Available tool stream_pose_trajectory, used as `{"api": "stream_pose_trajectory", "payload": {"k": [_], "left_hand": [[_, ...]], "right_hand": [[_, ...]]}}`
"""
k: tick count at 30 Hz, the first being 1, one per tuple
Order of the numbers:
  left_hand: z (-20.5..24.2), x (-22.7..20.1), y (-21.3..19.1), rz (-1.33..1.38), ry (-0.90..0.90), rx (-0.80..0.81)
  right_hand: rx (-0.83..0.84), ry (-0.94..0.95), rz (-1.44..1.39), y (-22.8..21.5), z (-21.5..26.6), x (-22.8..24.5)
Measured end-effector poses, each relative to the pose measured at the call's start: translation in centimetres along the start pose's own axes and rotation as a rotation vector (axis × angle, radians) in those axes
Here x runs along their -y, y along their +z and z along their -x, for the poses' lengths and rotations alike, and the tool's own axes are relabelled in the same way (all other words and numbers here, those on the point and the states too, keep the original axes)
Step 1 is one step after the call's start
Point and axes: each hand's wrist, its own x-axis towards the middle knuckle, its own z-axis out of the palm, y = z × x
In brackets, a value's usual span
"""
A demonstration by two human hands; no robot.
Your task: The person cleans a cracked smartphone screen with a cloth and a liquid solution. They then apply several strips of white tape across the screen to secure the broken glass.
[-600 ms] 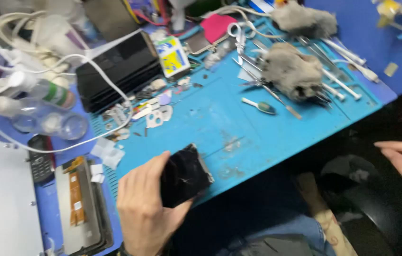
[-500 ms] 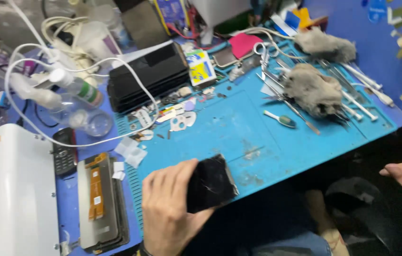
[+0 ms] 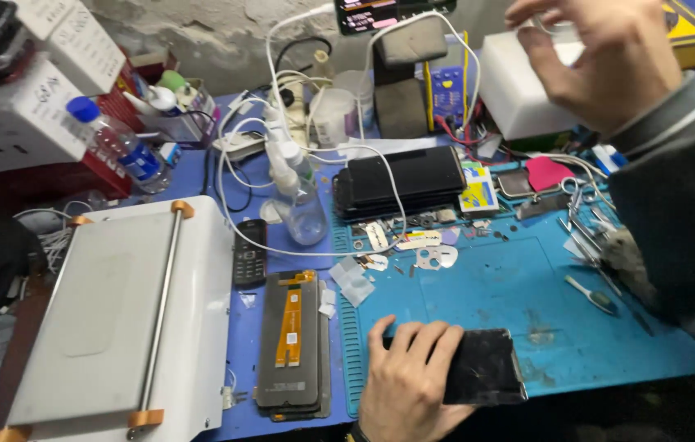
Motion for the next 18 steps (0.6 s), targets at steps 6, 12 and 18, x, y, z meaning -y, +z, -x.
{"api": "stream_pose_trajectory", "payload": {"k": [6, 12, 18], "left_hand": [[0.5, 1.0, 1.3, 0.026, 0.007, -0.008], [0.6, 1.9, 3.6, -0.075, -0.034, -0.125], [0.8, 2.5, 5.3, -0.058, -0.091, -0.181]], "right_hand": [[-0.053, -0.013, 0.157, 9.7, -6.8, -4.0], [-0.121, -0.065, 0.109, 13.5, -9.9, -4.6], [-0.145, -0.046, 0.069, 15.3, -10.0, -4.9]]}}
